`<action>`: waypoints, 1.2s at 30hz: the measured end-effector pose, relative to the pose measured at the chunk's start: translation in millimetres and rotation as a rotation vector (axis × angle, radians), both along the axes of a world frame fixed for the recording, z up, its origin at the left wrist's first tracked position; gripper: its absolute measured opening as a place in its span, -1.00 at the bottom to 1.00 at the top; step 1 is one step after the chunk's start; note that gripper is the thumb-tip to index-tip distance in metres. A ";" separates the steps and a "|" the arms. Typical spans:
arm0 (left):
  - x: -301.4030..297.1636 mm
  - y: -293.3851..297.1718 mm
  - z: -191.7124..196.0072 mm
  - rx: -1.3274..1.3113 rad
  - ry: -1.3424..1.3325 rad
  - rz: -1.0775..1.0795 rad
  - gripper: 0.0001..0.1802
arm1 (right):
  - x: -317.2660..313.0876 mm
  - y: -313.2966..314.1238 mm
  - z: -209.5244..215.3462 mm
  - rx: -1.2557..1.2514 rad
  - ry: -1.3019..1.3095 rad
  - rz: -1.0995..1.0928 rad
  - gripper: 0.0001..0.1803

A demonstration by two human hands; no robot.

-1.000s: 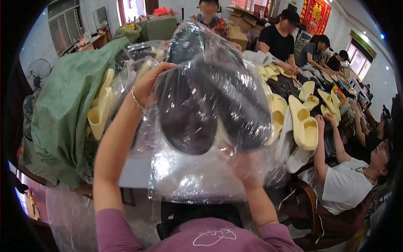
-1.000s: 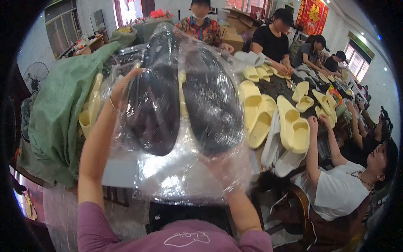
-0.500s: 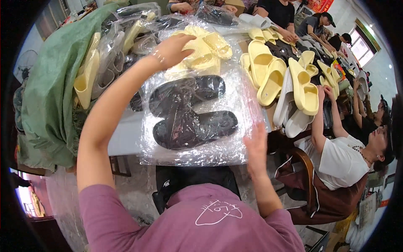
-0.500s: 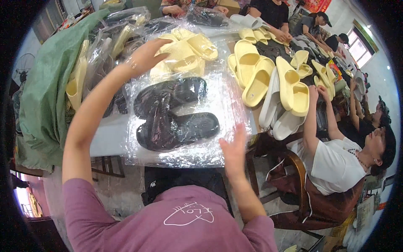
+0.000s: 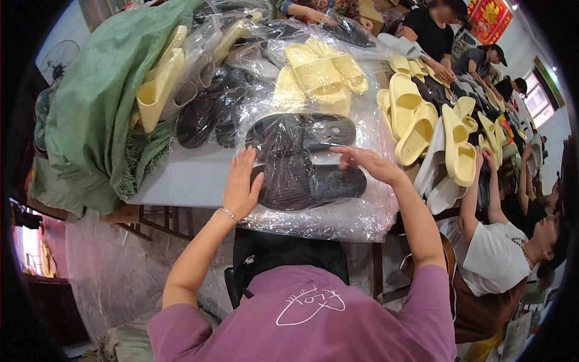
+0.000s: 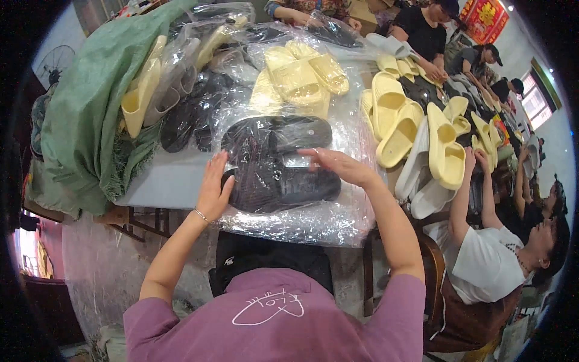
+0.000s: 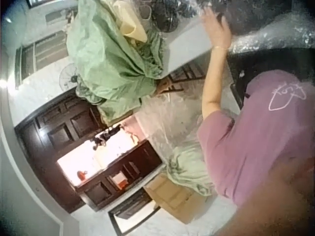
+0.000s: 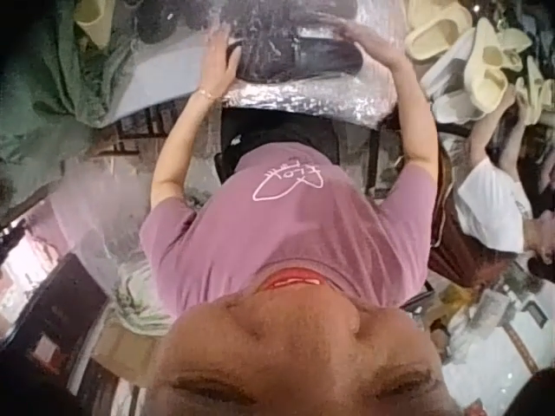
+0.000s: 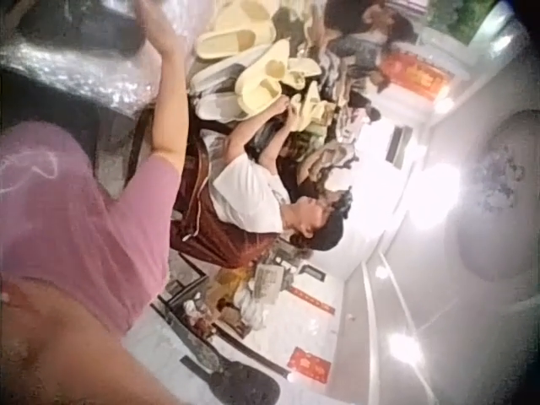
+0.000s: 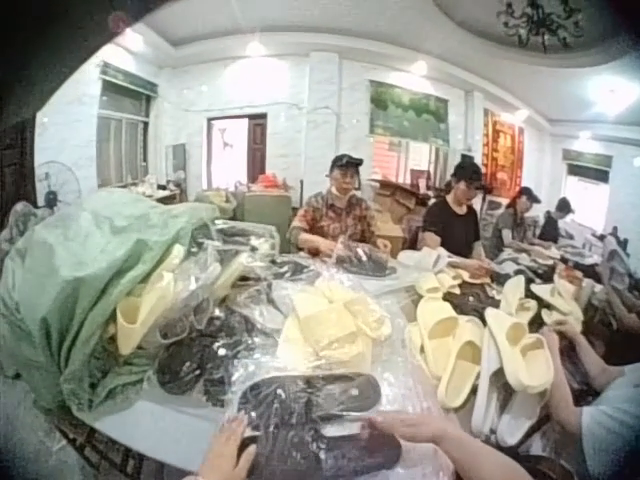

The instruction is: Sorting different colored sandals from a large storage sack and placing them into individual plastic packaging bags at a workbench.

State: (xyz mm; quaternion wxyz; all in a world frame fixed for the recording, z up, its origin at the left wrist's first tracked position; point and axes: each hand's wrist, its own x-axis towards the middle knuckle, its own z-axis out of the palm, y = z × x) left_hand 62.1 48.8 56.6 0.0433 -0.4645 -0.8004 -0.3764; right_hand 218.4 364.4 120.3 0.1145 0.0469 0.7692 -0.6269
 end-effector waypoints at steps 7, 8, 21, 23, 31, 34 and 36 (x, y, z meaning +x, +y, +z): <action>0.4 -3.8 3.4 -0.167 0.128 0.037 -0.35 | -64.7 -51.4 -24.8 1.114 0.661 0.158 -0.40; 1.2 -1.4 -1.9 -0.165 0.154 0.031 -0.33 | -69.8 -55.0 -44.8 1.152 0.716 0.127 -0.45; -0.3 3.1 -34.9 -0.334 0.105 0.109 -0.18 | 104.0 6.9 86.7 1.404 0.167 -0.357 -0.57; 0.2 7.8 -32.7 -0.373 0.122 0.117 -0.17 | 167.7 54.8 91.7 1.540 0.260 -0.742 -0.56; 17.1 14.7 -0.9 -0.488 0.297 0.147 -0.18 | 39.0 -101.2 73.4 1.348 0.566 -0.560 -0.66; 23.3 20.9 4.0 -0.596 0.194 0.024 -0.15 | -4.1 -110.5 -6.2 1.041 0.579 -0.440 -0.75; 20.9 21.6 -12.0 -0.493 0.143 0.126 -0.10 | -12.1 -93.6 -33.3 1.126 0.450 -0.559 -0.75</action>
